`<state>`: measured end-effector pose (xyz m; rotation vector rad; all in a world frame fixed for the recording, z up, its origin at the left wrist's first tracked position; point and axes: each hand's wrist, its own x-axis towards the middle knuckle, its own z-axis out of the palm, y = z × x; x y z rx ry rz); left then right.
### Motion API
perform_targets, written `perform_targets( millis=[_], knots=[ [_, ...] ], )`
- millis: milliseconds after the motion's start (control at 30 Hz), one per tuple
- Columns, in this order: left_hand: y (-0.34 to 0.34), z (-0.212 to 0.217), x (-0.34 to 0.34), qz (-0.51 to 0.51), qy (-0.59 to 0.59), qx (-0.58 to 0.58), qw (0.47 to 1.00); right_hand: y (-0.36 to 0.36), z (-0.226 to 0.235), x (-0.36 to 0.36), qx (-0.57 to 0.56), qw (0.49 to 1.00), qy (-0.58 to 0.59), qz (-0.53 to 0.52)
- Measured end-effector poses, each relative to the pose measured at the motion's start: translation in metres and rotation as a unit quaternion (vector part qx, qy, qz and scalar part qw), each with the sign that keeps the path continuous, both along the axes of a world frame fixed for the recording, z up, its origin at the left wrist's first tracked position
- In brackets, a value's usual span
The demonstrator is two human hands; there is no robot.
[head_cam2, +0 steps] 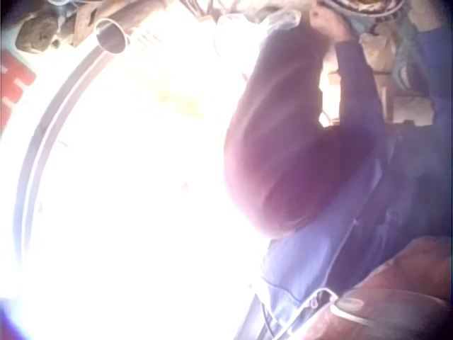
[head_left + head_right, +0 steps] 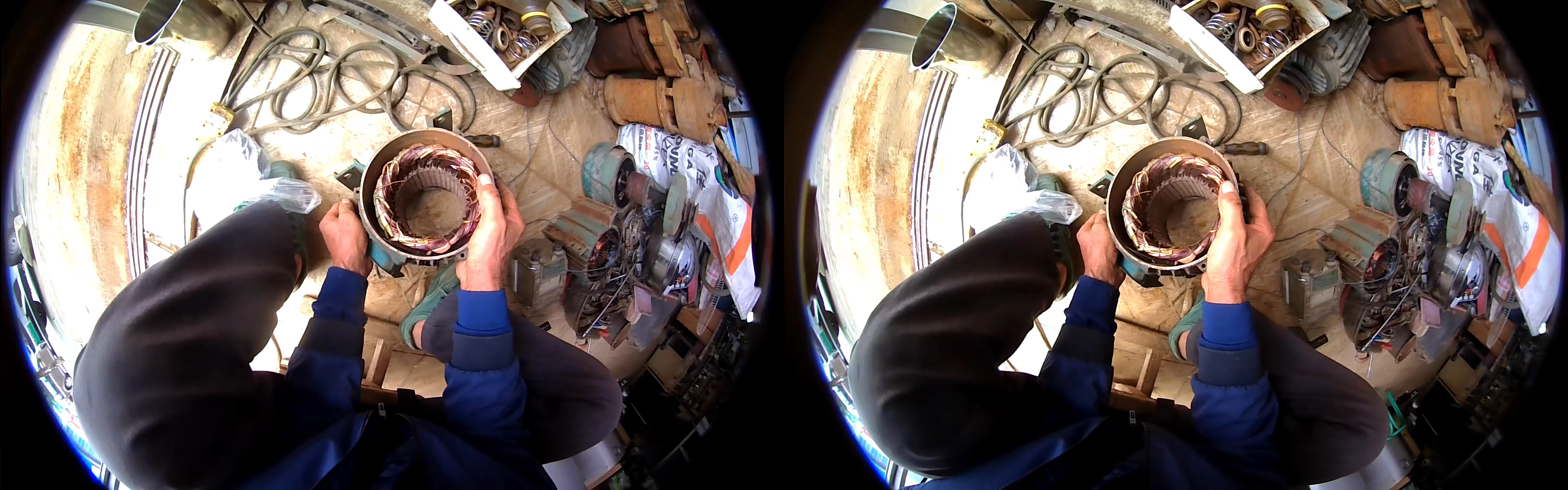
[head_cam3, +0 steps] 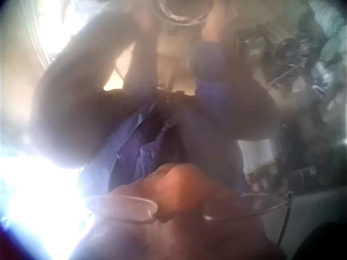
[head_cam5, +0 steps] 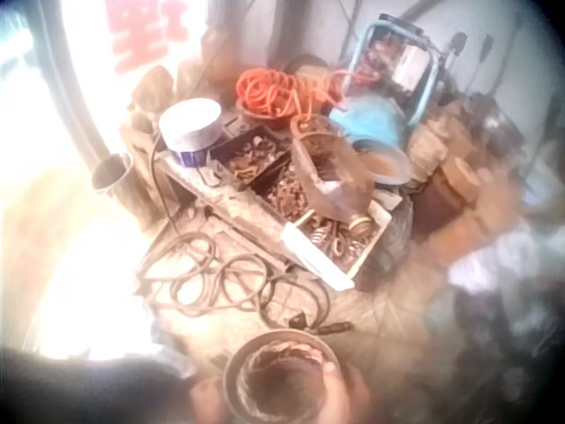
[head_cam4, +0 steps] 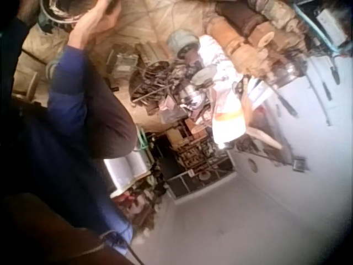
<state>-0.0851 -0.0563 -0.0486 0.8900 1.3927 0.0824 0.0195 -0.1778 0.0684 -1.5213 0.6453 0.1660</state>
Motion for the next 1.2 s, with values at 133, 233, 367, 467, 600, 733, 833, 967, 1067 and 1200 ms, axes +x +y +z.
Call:
perform_targets(
  millis=[133, 233, 367, 467, 600, 733, 833, 967, 1067, 1200],
  knots=[
    [-0.003, -0.001, 0.007, 0.040, -0.010, 0.012, 0.999, 0.002, -0.005, 0.007, -0.022, 1.000, 0.005, 0.019],
    [-0.004, 0.002, 0.014, 0.045, -0.023, -0.007, 0.999, 0.006, -0.001, 0.013, -0.038, 0.999, 0.022, 0.018],
    [0.003, 0.000, 0.013, 0.059, -0.034, -0.024, 0.997, 0.020, 0.004, 0.018, -0.026, 0.999, 0.037, 0.024],
    [0.006, 0.001, 0.016, 0.059, -0.027, -0.030, 0.997, 0.024, 0.005, 0.023, -0.028, 0.998, 0.041, 0.031],
    [0.010, 0.002, 0.019, 0.073, -0.044, -0.058, 0.995, 0.031, 0.003, 0.026, -0.054, 0.997, 0.039, 0.034],
    [0.012, -0.001, 0.017, 0.063, -0.054, -0.076, 0.994, 0.031, 0.001, 0.030, -0.063, 0.996, 0.034, 0.049],
    [0.014, 0.001, 0.019, 0.066, -0.049, -0.071, 0.994, 0.033, 0.000, 0.029, -0.058, 0.997, 0.034, 0.044],
    [0.012, 0.002, 0.021, 0.070, -0.041, -0.056, 0.995, 0.034, 0.001, 0.030, -0.055, 0.997, 0.032, 0.036],
    [0.014, 0.010, 0.025, 0.068, -0.031, -0.052, 0.996, 0.036, 0.002, 0.030, -0.050, 0.998, 0.024, 0.034],
    [0.016, 0.015, 0.026, 0.058, -0.026, -0.052, 0.997, 0.036, 0.002, 0.030, -0.056, 0.997, 0.028, 0.037]
  ],
)
